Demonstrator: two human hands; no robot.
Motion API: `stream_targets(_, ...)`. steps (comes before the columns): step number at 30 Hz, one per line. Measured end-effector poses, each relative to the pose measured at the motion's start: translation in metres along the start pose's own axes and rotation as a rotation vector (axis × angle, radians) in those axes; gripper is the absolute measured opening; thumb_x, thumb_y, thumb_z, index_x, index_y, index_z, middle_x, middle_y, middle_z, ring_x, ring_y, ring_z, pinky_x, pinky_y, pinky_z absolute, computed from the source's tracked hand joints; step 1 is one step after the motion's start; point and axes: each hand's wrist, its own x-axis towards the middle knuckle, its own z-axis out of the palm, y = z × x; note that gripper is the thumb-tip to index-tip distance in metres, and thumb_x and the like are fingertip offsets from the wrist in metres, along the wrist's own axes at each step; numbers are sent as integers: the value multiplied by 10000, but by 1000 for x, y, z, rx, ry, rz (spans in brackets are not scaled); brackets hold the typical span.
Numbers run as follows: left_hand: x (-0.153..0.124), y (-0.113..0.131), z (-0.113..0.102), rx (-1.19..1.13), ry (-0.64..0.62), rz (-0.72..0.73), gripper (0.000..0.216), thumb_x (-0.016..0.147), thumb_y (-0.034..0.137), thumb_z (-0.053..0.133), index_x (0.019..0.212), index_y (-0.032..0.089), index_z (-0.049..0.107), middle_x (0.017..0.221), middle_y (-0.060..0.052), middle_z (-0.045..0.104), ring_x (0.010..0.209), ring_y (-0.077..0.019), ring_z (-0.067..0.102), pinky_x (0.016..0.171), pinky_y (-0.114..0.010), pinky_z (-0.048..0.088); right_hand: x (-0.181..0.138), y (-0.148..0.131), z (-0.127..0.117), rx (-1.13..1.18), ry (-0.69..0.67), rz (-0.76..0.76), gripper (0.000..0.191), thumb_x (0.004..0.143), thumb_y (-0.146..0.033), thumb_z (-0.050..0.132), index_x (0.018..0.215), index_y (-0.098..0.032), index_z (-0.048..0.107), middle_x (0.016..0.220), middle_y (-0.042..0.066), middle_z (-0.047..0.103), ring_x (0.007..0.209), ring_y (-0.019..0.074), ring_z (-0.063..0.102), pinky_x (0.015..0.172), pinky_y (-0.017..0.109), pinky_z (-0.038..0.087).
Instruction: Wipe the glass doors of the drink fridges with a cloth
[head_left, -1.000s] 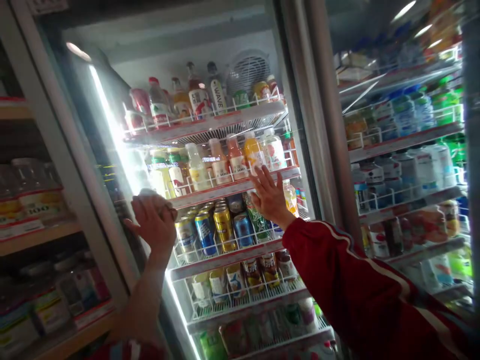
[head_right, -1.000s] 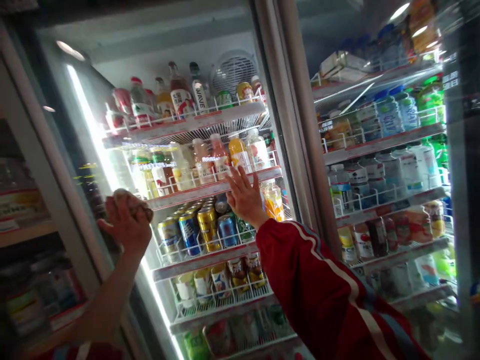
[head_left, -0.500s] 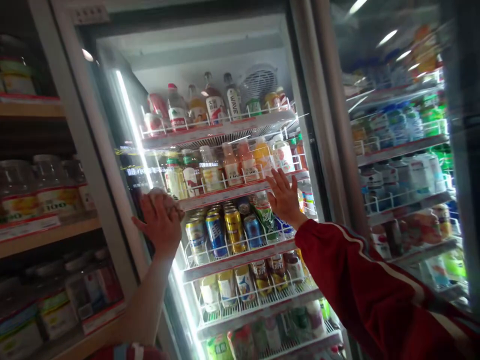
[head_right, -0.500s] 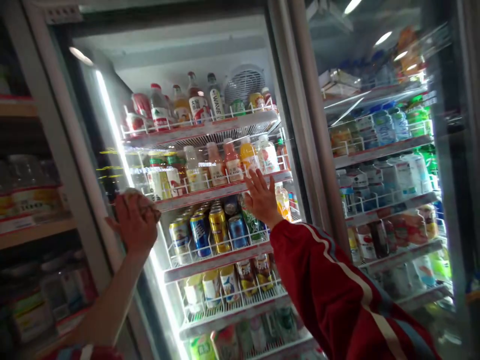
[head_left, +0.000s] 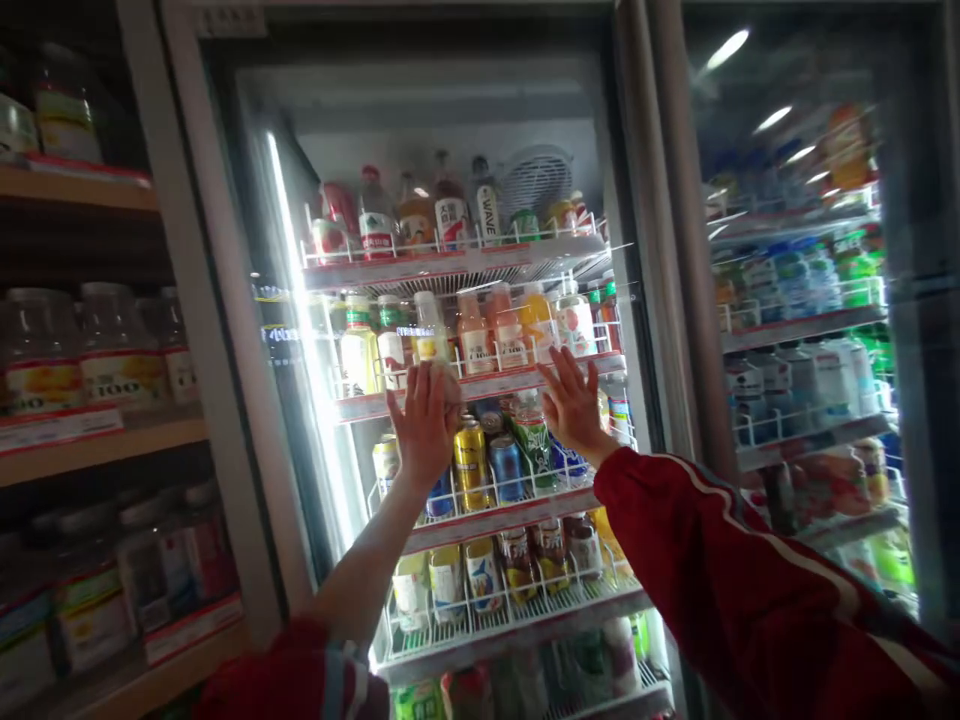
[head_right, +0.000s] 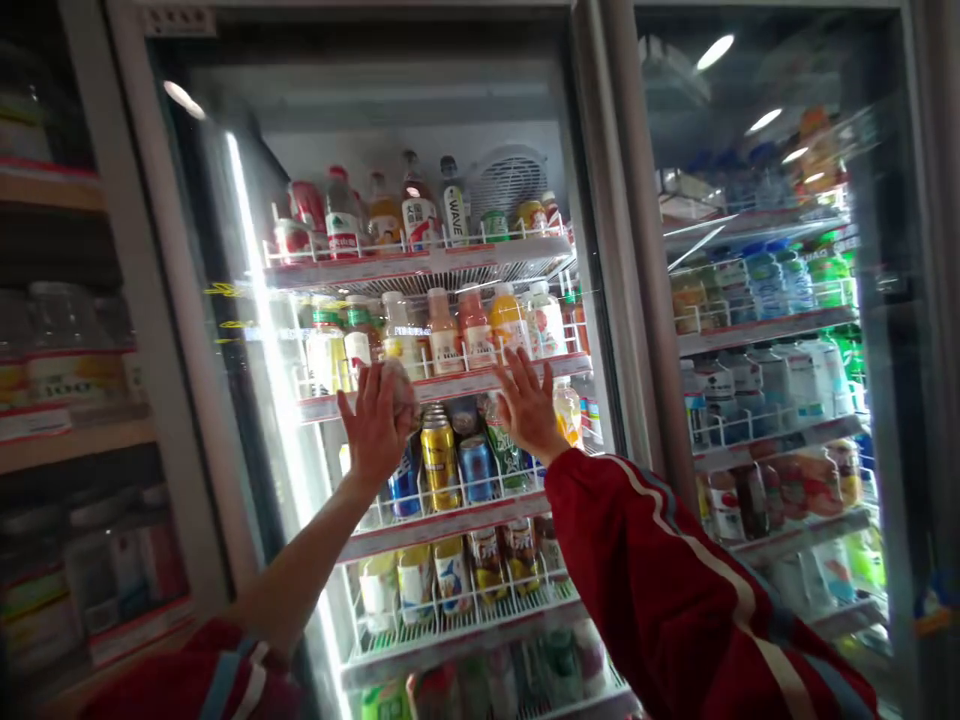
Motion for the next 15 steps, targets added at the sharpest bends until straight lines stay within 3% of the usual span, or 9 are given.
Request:
stream_targets(3,12,5,-1,-48,-51,24,573,914,331,359,1421,107,215,1452,-156,322,1385,-213,206,1149,-436,47,23,-44,8,194,-81,-164,450,902,-227,318,1344,-188,393,1411,72,414,1372,163,254,1135,437,159)
stream_targets(5,9,-5,-8,-49,-78,23,647,909,385,359,1436,80,140,1466,-174,282,1390,-220,187,1150,-425,55,38,-73,17,258,-116,-119,437,915,-232,303,1335,-179,408,1394,62,440,1345,142,302,1142,397,156)
stream_targets(8,-14,-33,-20,38,-69,-5,789,861,516,423,1443,78,118,1475,-207,233,1392,-283,159,1135,-484,51,51,-100,31,241,-106,-37,420,908,-318,383,1310,-209,439,1409,71,417,1346,198,295,1125,467,132)
stream_targets(12,-42,-56,-28,132,-42,-41,682,891,438,414,1449,148,150,1467,-185,269,1383,-283,195,1120,-513,66,52,-107,39,189,-109,-26,375,845,-336,513,1203,-223,519,1424,91,385,1363,247,247,1104,526,89)
stream_targets(15,-44,-53,-25,148,-29,-63,652,892,414,428,1445,177,178,1471,-169,266,1378,-289,211,1115,-523,82,44,-83,33,144,-94,-13,273,829,-224,497,1094,-205,559,1430,83,377,1369,220,236,1109,501,89)
